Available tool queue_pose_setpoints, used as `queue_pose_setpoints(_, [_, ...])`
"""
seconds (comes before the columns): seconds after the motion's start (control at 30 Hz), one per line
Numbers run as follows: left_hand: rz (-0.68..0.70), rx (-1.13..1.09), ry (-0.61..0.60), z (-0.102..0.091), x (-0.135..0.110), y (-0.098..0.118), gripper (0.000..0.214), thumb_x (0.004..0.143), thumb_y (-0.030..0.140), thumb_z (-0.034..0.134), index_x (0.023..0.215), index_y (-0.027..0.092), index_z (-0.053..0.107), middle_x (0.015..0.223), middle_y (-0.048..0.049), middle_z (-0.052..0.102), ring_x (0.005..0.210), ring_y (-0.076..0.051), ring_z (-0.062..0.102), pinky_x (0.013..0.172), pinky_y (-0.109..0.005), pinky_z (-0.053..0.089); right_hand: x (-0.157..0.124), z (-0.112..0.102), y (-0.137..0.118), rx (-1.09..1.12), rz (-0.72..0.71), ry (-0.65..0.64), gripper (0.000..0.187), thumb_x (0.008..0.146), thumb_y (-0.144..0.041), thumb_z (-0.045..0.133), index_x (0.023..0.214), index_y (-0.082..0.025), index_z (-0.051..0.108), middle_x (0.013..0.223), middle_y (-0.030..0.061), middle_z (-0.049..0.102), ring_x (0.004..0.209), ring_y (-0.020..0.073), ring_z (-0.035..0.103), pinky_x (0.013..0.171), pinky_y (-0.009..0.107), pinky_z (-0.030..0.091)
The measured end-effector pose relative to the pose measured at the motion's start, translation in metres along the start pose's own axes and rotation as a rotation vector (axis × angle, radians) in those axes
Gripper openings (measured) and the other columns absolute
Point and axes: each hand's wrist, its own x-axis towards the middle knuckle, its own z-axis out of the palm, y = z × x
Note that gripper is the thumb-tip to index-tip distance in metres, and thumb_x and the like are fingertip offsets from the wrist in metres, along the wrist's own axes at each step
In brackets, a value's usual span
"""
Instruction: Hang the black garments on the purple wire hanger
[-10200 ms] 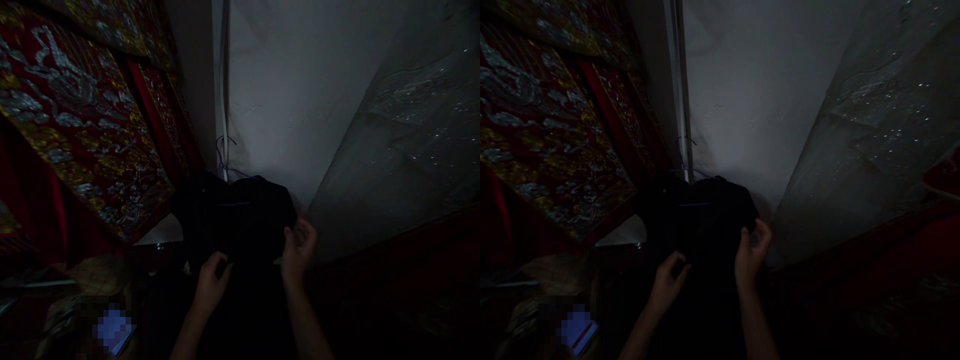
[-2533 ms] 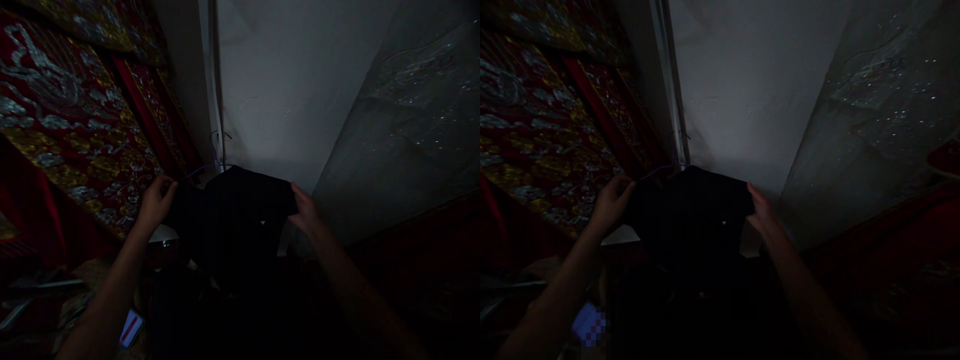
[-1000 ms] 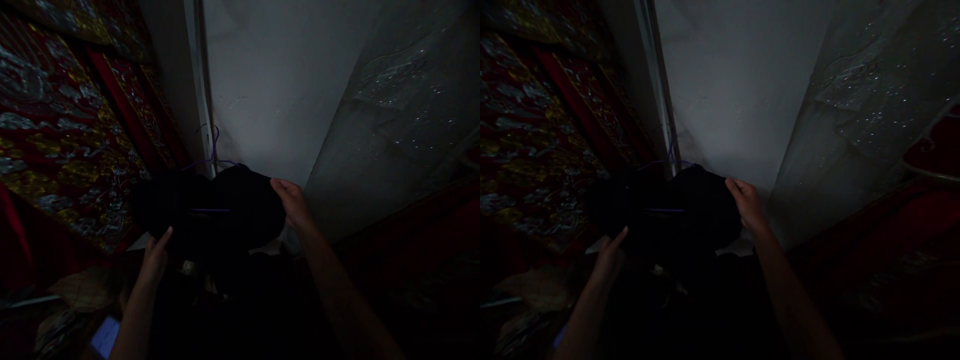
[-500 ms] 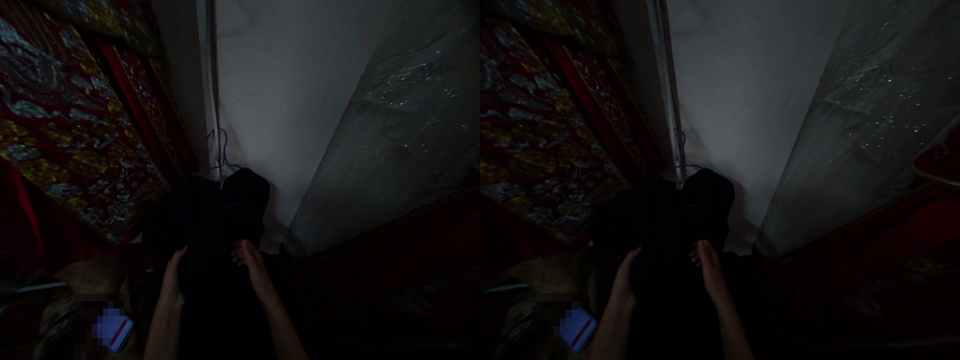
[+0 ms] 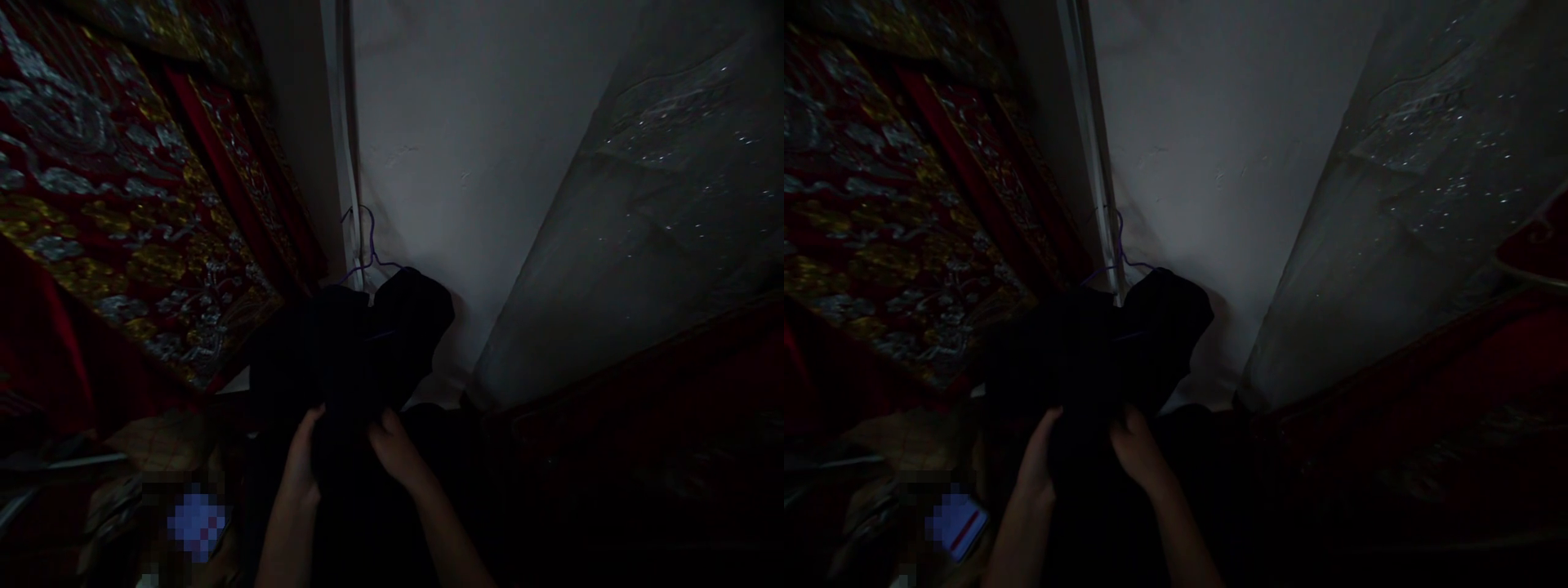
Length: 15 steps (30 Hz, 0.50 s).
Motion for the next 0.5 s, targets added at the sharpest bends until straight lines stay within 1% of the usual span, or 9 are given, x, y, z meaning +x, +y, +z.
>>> queue_pose_setpoints(0.1, [-0.062, -0.021, -0.002, -0.001, 0.003, -0.001, 0.013, 0.083, 0.023, 0.063, 0.085, 0.013, 0.071, 0.074, -0.0073, 0.075, 0.080, -0.024, 0.074, 0.077, -0.035, 0.061, 0.005, -0.001, 0.009, 0.029, 0.001, 0.036, 0.013, 0.082, -0.028, 0.050, 0.084, -0.020, 0.060, 0.072, 0.0007, 0.060, 0.071, 0.0175, 0.058, 0.069, 0.029, 0.047])
queue_pose_setpoints(0.17, [-0.020, -0.011, 0.020, -0.007, 0.013, 0.004, 0.013, 0.081, 0.024, 0.063, 0.086, 0.014, 0.070, 0.079, -0.0074, 0.074, 0.083, -0.024, 0.073, 0.080, -0.036, 0.060, 0.009, -0.003, 0.015, 0.035, 0.011, 0.052, 0.016, 0.084, -0.031, 0.048, 0.075, -0.020, 0.055, 0.061, -0.0026, 0.052, 0.057, 0.0138, 0.050, 0.058, 0.026, 0.041])
queue_pose_setpoints(0.2, [0.035, -0.001, 0.053, -0.013, 0.019, 0.007, 0.012, 0.079, 0.023, 0.064, 0.086, 0.014, 0.069, 0.081, -0.0071, 0.074, 0.085, -0.024, 0.073, 0.081, -0.036, 0.059, 0.010, -0.005, 0.018, 0.034, 0.016, 0.074, 0.018, 0.084, -0.032, 0.048, 0.071, -0.021, 0.051, 0.058, -0.0039, 0.049, 0.053, 0.0124, 0.047, 0.055, 0.025, 0.038])
queue_pose_setpoints(0.27, [0.257, 0.046, 0.164, -0.027, 0.037, 0.010, 0.014, 0.074, 0.021, 0.066, 0.088, 0.017, 0.066, 0.087, -0.0050, 0.072, 0.091, -0.023, 0.071, 0.087, -0.037, 0.057, 0.012, -0.009, 0.021, 0.028, 0.040, 0.112, 0.019, 0.082, -0.029, 0.048, 0.065, -0.021, 0.047, 0.054, -0.0055, 0.044, 0.049, 0.0106, 0.043, 0.052, 0.024, 0.035])
queue_pose_setpoints(0.33, [0.619, 0.132, 0.305, -0.043, 0.055, 0.006, 0.027, 0.071, 0.020, 0.069, 0.097, 0.020, 0.063, 0.097, -0.0028, 0.069, 0.100, -0.022, 0.067, 0.096, -0.038, 0.052, 0.013, -0.014, 0.020, 0.014, 0.079, 0.120, 0.019, 0.080, -0.026, 0.048, 0.062, -0.021, 0.045, 0.050, -0.0068, 0.042, 0.046, 0.0095, 0.041, 0.050, 0.023, 0.032])
queue_pose_setpoints(0.4, [0.966, 0.253, 0.369, -0.055, 0.069, -0.008, 0.043, 0.070, 0.024, 0.073, 0.111, 0.023, 0.059, 0.112, -0.0034, 0.065, 0.111, -0.022, 0.062, 0.103, -0.040, 0.046, 0.012, -0.017, 0.017, -0.013, 0.106, 0.086, 0.020, 0.081, -0.024, 0.047, 0.061, -0.021, 0.046, 0.048, -0.0070, 0.042, 0.044, 0.0091, 0.041, 0.048, 0.022, 0.030])
queue_pose_setpoints(0.43, [1.061, 0.321, 0.341, -0.058, 0.073, -0.019, 0.048, 0.071, 0.027, 0.074, 0.116, 0.023, 0.057, 0.119, -0.0048, 0.062, 0.114, -0.023, 0.059, 0.105, -0.041, 0.044, 0.011, -0.017, 0.015, -0.034, 0.111, 0.057, 0.020, 0.081, -0.023, 0.048, 0.061, -0.021, 0.047, 0.047, -0.0068, 0.043, 0.044, 0.0091, 0.041, 0.048, 0.022, 0.029])
queue_pose_setpoints(0.47, [1.085, 0.393, 0.270, -0.059, 0.076, -0.031, 0.049, 0.073, 0.030, 0.073, 0.119, 0.023, 0.056, 0.122, -0.0063, 0.061, 0.116, -0.024, 0.058, 0.106, -0.041, 0.044, 0.010, -0.017, 0.014, -0.053, 0.110, 0.027, 0.021, 0.081, -0.023, 0.048, 0.060, -0.021, 0.048, 0.046, -0.0065, 0.045, 0.043, 0.0091, 0.042, 0.047, 0.022, 0.029])
queue_pose_setpoints(0.5, [1.048, 0.464, 0.168, -0.058, 0.077, -0.045, 0.047, 0.075, 0.033, 0.072, 0.119, 0.022, 0.057, 0.122, -0.0074, 0.061, 0.117, -0.025, 0.058, 0.104, -0.041, 0.044, 0.009, -0.016, 0.013, -0.067, 0.107, -0.008, 0.021, 0.081, -0.023, 0.049, 0.060, -0.020, 0.050, 0.046, -0.0062, 0.046, 0.043, 0.0093, 0.043, 0.047, 0.022, 0.029])
